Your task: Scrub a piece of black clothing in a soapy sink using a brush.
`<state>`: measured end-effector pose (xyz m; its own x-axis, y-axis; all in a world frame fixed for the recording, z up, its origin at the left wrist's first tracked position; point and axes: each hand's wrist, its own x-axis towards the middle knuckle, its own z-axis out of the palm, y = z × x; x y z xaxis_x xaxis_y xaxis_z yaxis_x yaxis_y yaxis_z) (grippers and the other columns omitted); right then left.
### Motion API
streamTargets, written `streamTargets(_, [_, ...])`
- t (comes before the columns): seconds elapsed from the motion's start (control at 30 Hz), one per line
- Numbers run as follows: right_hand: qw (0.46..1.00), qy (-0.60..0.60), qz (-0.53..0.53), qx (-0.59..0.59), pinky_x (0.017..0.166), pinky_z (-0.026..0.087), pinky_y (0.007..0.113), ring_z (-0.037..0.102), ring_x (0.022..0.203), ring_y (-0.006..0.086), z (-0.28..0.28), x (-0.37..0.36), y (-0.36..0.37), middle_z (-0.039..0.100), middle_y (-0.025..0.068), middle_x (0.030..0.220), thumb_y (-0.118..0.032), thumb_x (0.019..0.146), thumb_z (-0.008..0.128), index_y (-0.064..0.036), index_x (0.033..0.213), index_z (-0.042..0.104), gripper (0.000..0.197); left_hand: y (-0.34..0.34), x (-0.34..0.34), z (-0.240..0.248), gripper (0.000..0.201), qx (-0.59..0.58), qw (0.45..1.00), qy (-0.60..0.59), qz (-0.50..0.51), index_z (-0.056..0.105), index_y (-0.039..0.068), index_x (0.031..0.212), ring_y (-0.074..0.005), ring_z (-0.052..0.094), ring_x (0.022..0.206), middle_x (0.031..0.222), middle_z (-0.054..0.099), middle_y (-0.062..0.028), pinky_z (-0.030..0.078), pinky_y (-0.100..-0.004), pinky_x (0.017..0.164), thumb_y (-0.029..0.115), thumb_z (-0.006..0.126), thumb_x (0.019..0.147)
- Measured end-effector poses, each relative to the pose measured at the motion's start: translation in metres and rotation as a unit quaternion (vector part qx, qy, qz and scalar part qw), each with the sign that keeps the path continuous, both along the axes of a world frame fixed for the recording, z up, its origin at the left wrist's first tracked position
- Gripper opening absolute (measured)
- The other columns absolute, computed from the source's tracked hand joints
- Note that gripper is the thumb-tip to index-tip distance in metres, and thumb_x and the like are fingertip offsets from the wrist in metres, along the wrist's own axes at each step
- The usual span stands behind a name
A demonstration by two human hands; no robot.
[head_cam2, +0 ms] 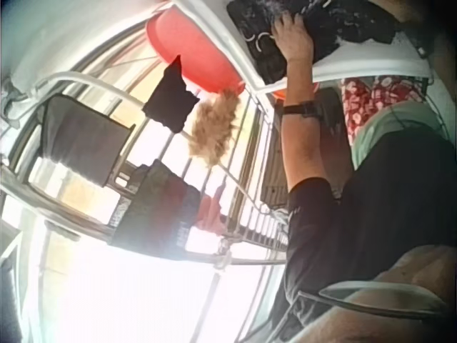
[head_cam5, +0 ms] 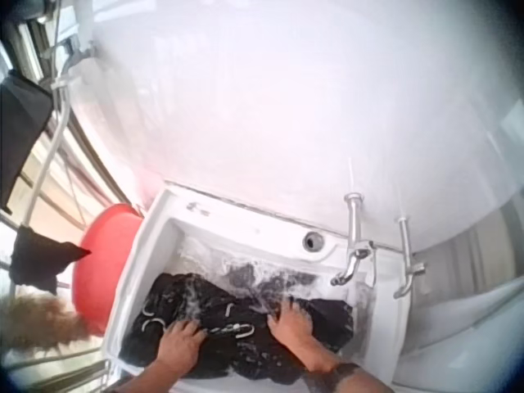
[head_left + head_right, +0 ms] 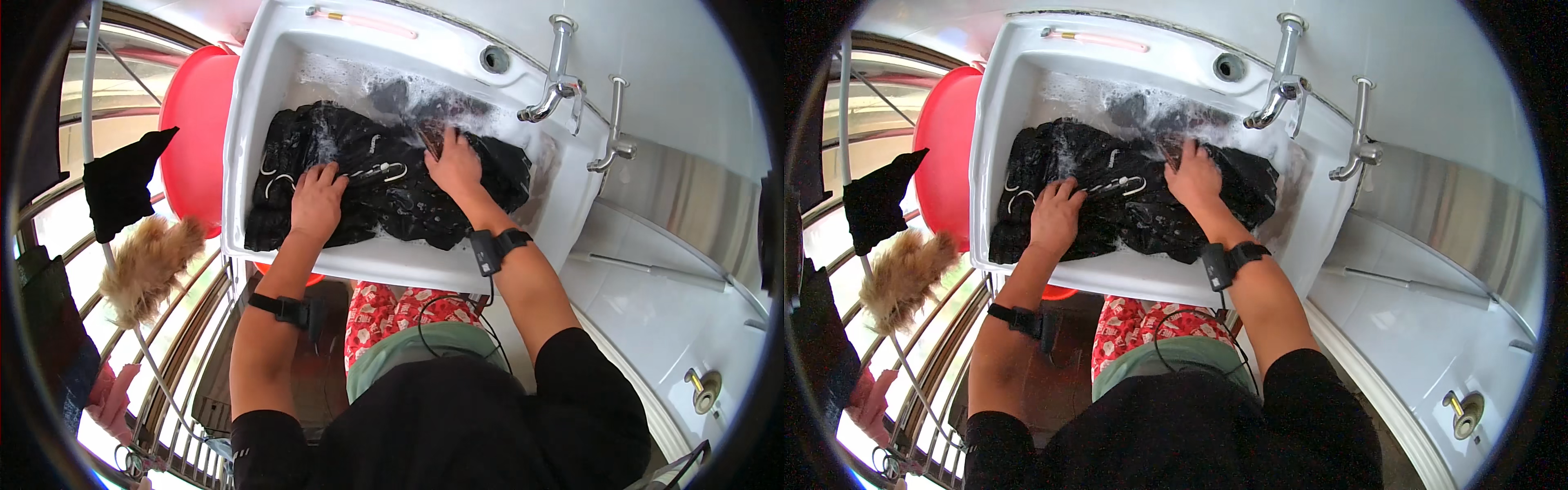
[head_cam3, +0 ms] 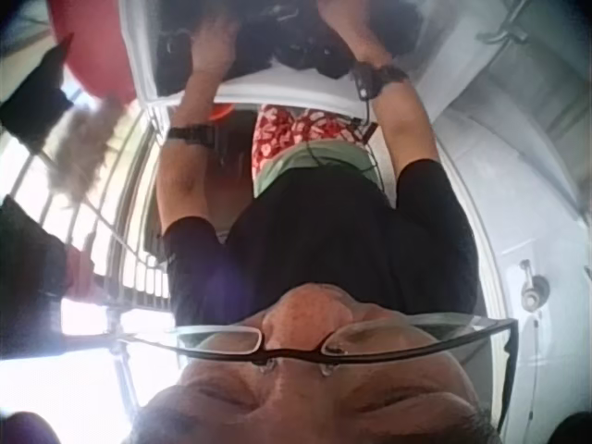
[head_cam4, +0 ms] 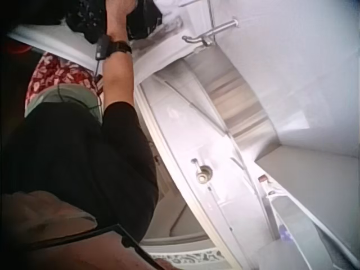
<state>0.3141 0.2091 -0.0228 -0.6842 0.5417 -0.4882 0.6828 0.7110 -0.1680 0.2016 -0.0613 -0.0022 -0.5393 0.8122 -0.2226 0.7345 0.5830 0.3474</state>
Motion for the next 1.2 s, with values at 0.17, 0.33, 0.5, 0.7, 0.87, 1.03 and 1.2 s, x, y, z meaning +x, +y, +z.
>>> streamTargets(0.17, [0.976, 0.2, -0.068, -0.052, 0.1, 0.052, 0.052, 0.058, 0.124, 0.0479, 0.002, -0.007, -0.036, 0.052, 0.0323, 0.138, -0.042, 0.092, 0.069, 0.0005, 0.158, 0.029, 0.088, 0.003, 0.019, -0.008, 0.03, -0.016, 0.997, 0.055, -0.043, 0.069, 0.013, 0.121, -0.0304, 0.043, 0.144, 0.149, 0.054, -0.0076, 0.028, -0.0514, 0.124, 0.018, 0.057, 0.094])
streamTargets(0.33, [0.975, 0.142, 0.043, -0.168, 0.102, 0.051, 0.051, 0.058, 0.123, 0.0491, 0.02, -0.068, -0.077, 0.053, 0.0327, 0.136, -0.043, 0.092, 0.069, 0.0004, 0.156, 0.03, 0.086, 0.007, 0.037, -0.011, 0.032, -0.031, 0.986, -0.062, -0.148, 0.072, 0.013, 0.119, -0.028, 0.039, 0.148, 0.15, 0.055, -0.0079, 0.024, -0.0527, 0.126, 0.017, 0.057, 0.092])
streamTargets(0.5, [0.993, 0.072, 0.052, -0.074, 0.096, 0.054, 0.053, 0.062, 0.118, 0.0467, 0.003, -0.034, -0.037, 0.056, 0.0285, 0.132, -0.042, 0.091, 0.071, -0.0058, 0.157, 0.031, 0.085, -0.003, 0.034, 0.013, 0.038, 0.085, 0.994, 0.017, 0.059, 0.068, 0.011, 0.126, -0.0314, 0.045, 0.143, 0.147, 0.054, -0.0098, 0.029, -0.055, 0.122, 0.016, 0.063, 0.089])
streamTargets(0.7, [0.999, 0.032, 0.0, 0.027, 0.097, 0.054, 0.052, 0.061, 0.12, 0.0455, -0.007, -0.008, -0.011, 0.054, 0.0286, 0.136, -0.041, 0.09, 0.072, -0.0035, 0.158, 0.029, 0.088, -0.041, 0.034, 0.032, 0.059, 0.029, 0.972, -0.001, 0.234, 0.053, 0.005, 0.144, -0.0381, 0.043, 0.142, 0.155, 0.044, -0.0203, 0.03, -0.0512, 0.121, 0.022, 0.071, 0.09])
streamTargets(0.87, [0.987, 0.155, 0.002, -0.042, 0.098, 0.053, 0.051, 0.061, 0.119, 0.0458, 0.039, -0.036, -0.045, 0.056, 0.0286, 0.135, -0.041, 0.092, 0.07, 0.0, 0.157, 0.03, 0.087, -0.05, 0.031, 0.045, 0.058, -0.032, 0.968, 0.103, 0.225, 0.059, 0.003, 0.139, -0.038, 0.048, 0.138, 0.148, 0.053, -0.0222, 0.038, -0.0506, 0.113, 0.034, 0.068, 0.091])
streamTargets(1.03, [0.98, 0.174, -0.008, -0.096, 0.103, 0.05, 0.05, 0.058, 0.124, 0.0476, 0.042, -0.082, -0.082, 0.054, 0.0314, 0.137, -0.046, 0.093, 0.069, 0.003, 0.156, 0.033, 0.087, 0.007, -0.029, 0.023, 0.035, 0.076, 0.924, -0.043, 0.373, 0.071, 0.007, 0.114, -0.0352, 0.07, 0.099, 0.108, 0.073, -0.0136, 0.052, -0.0506, 0.088, 0.037, 0.065, 0.097])
streamTargets(1.2, [0.97, 0.155, -0.09, -0.163, 0.112, 0.043, 0.046, 0.054, 0.132, 0.0469, 0.017, -0.073, -0.11, 0.053, 0.0355, 0.14, -0.049, 0.092, 0.07, 0.0085, 0.154, 0.034, 0.092, 0.031, -0.088, -0.009, 0.034, -0.05, 0.903, -0.081, 0.418, 0.071, 0.006, 0.112, -0.041, 0.07, 0.098, 0.1, 0.074, -0.0179, 0.054, -0.0554, 0.085, 0.035, 0.065, 0.096])
